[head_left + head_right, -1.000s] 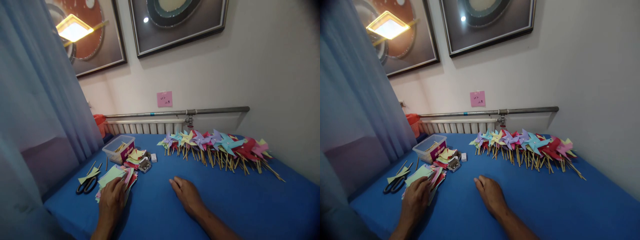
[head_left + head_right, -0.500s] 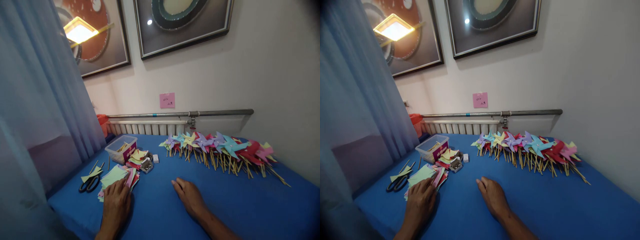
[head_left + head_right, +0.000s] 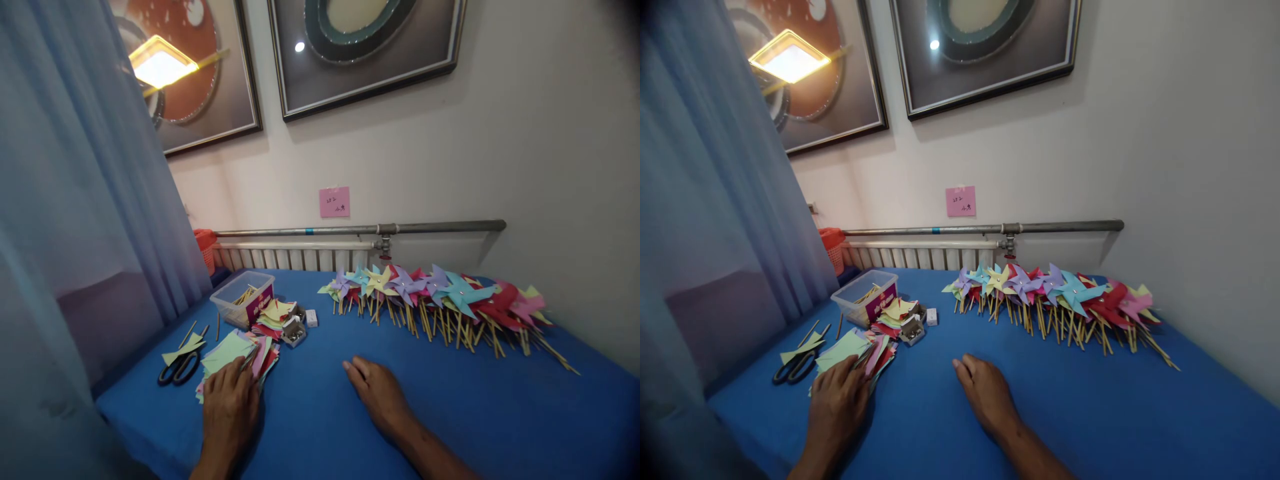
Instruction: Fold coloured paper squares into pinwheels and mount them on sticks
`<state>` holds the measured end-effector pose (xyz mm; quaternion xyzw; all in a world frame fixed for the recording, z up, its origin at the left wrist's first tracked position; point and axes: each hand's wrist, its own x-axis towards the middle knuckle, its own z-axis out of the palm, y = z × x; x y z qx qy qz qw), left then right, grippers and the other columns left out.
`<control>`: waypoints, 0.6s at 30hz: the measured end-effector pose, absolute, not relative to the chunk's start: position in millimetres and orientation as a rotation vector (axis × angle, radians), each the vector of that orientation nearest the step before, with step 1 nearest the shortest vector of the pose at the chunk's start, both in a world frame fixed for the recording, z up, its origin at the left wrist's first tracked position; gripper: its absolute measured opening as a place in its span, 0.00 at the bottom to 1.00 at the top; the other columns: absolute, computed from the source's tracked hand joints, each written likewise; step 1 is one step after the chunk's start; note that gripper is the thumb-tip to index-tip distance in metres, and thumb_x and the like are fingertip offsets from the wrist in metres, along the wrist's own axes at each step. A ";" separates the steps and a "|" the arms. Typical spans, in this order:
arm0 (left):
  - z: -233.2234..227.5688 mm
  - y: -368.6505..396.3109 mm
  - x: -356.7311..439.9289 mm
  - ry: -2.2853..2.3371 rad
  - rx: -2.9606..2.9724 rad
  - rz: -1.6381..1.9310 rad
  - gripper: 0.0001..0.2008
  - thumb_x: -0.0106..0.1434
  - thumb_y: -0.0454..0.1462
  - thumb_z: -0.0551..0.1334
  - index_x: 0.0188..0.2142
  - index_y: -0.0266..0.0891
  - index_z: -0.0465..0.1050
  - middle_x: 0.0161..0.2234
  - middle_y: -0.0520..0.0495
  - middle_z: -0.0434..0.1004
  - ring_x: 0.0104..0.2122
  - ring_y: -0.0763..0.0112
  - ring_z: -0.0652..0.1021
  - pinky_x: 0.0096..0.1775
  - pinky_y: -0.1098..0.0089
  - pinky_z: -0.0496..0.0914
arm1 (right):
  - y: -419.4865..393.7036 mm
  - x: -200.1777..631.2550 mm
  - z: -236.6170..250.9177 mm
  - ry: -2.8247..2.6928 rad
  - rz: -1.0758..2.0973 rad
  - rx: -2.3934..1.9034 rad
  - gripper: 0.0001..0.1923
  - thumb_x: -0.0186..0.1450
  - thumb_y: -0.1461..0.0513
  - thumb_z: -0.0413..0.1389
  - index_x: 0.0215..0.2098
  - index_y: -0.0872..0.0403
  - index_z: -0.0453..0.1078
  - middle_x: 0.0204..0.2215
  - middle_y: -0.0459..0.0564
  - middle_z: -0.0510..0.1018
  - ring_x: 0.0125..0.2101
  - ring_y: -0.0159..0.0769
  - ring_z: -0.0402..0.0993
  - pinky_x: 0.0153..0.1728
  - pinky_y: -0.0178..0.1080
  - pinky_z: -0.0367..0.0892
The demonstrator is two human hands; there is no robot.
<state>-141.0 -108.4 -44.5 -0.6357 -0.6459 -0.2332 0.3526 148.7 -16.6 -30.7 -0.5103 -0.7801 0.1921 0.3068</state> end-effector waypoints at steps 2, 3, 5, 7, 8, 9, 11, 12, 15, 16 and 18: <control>-45.6 -107.7 -141.7 -1.651 -1.640 -0.618 0.10 0.66 0.32 0.58 0.43 0.40 0.77 0.51 0.40 0.78 0.48 0.56 0.77 0.48 0.56 0.67 | -16.4 149.0 -31.2 -2.064 0.510 -1.339 0.23 0.72 0.51 0.43 0.21 0.50 0.55 0.18 0.44 0.70 0.21 0.33 0.63 0.26 0.37 0.50; -46.4 -107.4 -142.1 -1.638 -1.645 -0.624 0.10 0.67 0.32 0.58 0.43 0.41 0.77 0.51 0.40 0.78 0.49 0.57 0.76 0.49 0.57 0.67 | -16.4 149.2 -31.4 -2.067 0.512 -1.336 0.23 0.72 0.51 0.43 0.21 0.50 0.55 0.18 0.44 0.70 0.21 0.33 0.63 0.27 0.37 0.50; -47.8 -106.8 -143.0 -1.615 -1.667 -0.618 0.12 0.67 0.30 0.56 0.43 0.41 0.77 0.51 0.40 0.78 0.49 0.58 0.76 0.49 0.58 0.67 | -16.5 149.4 -31.3 -2.071 0.519 -1.338 0.23 0.72 0.51 0.42 0.21 0.50 0.54 0.19 0.44 0.70 0.22 0.33 0.64 0.27 0.37 0.51; -48.6 -106.5 -143.7 -1.597 -1.690 -0.602 0.14 0.66 0.29 0.56 0.45 0.42 0.78 0.50 0.41 0.78 0.49 0.58 0.76 0.49 0.58 0.67 | -16.6 149.4 -31.0 -2.072 0.527 -1.344 0.23 0.72 0.50 0.42 0.21 0.50 0.55 0.19 0.44 0.70 0.22 0.34 0.65 0.27 0.37 0.51; -48.5 -106.6 -143.8 -1.590 -1.696 -0.598 0.14 0.66 0.29 0.56 0.45 0.42 0.78 0.50 0.41 0.78 0.49 0.58 0.76 0.49 0.58 0.67 | -16.7 149.2 -30.8 -2.073 0.529 -1.346 0.23 0.71 0.50 0.42 0.21 0.50 0.55 0.19 0.45 0.70 0.23 0.34 0.65 0.27 0.37 0.51; -48.2 -106.7 -143.8 -1.585 -1.691 -0.598 0.14 0.66 0.29 0.57 0.45 0.42 0.78 0.50 0.41 0.79 0.49 0.57 0.76 0.49 0.58 0.67 | -16.6 149.1 -30.6 -2.074 0.529 -1.350 0.23 0.71 0.50 0.42 0.22 0.50 0.54 0.19 0.45 0.70 0.23 0.34 0.65 0.27 0.37 0.51; -46.5 -107.2 -143.2 -1.601 -1.646 -0.603 0.12 0.67 0.30 0.58 0.43 0.42 0.79 0.49 0.40 0.79 0.47 0.56 0.77 0.47 0.57 0.66 | -16.4 148.8 -30.1 -2.080 0.530 -1.355 0.22 0.71 0.50 0.42 0.22 0.50 0.54 0.19 0.45 0.70 0.23 0.34 0.64 0.28 0.37 0.51; -45.4 -107.6 -142.7 -1.616 -1.615 -0.604 0.10 0.67 0.31 0.59 0.41 0.42 0.79 0.48 0.41 0.80 0.46 0.56 0.77 0.47 0.56 0.66 | -16.4 148.7 -29.9 -2.081 0.532 -1.357 0.22 0.71 0.50 0.41 0.22 0.50 0.54 0.19 0.45 0.70 0.23 0.34 0.64 0.28 0.37 0.51; -42.4 -108.7 -140.8 -1.646 -1.573 -0.592 0.09 0.67 0.32 0.60 0.37 0.43 0.79 0.47 0.42 0.81 0.45 0.55 0.77 0.46 0.56 0.66 | -16.8 148.8 -29.2 -2.077 0.544 -1.351 0.22 0.71 0.50 0.41 0.22 0.50 0.54 0.20 0.45 0.70 0.23 0.35 0.64 0.28 0.38 0.51; -41.9 -108.8 -140.4 -1.647 -1.584 -0.583 0.09 0.67 0.32 0.60 0.37 0.43 0.80 0.47 0.42 0.81 0.45 0.55 0.77 0.46 0.56 0.65 | -17.0 149.0 -29.0 -2.076 0.550 -1.349 0.22 0.71 0.49 0.41 0.22 0.50 0.53 0.20 0.45 0.69 0.23 0.35 0.64 0.28 0.38 0.51; -42.1 -108.7 -140.4 -1.647 -1.614 -0.561 0.09 0.67 0.32 0.60 0.38 0.43 0.80 0.47 0.43 0.81 0.46 0.56 0.77 0.47 0.56 0.65 | -17.5 149.2 -29.1 -2.077 0.560 -1.347 0.22 0.71 0.49 0.41 0.22 0.50 0.53 0.19 0.44 0.69 0.23 0.35 0.64 0.28 0.38 0.50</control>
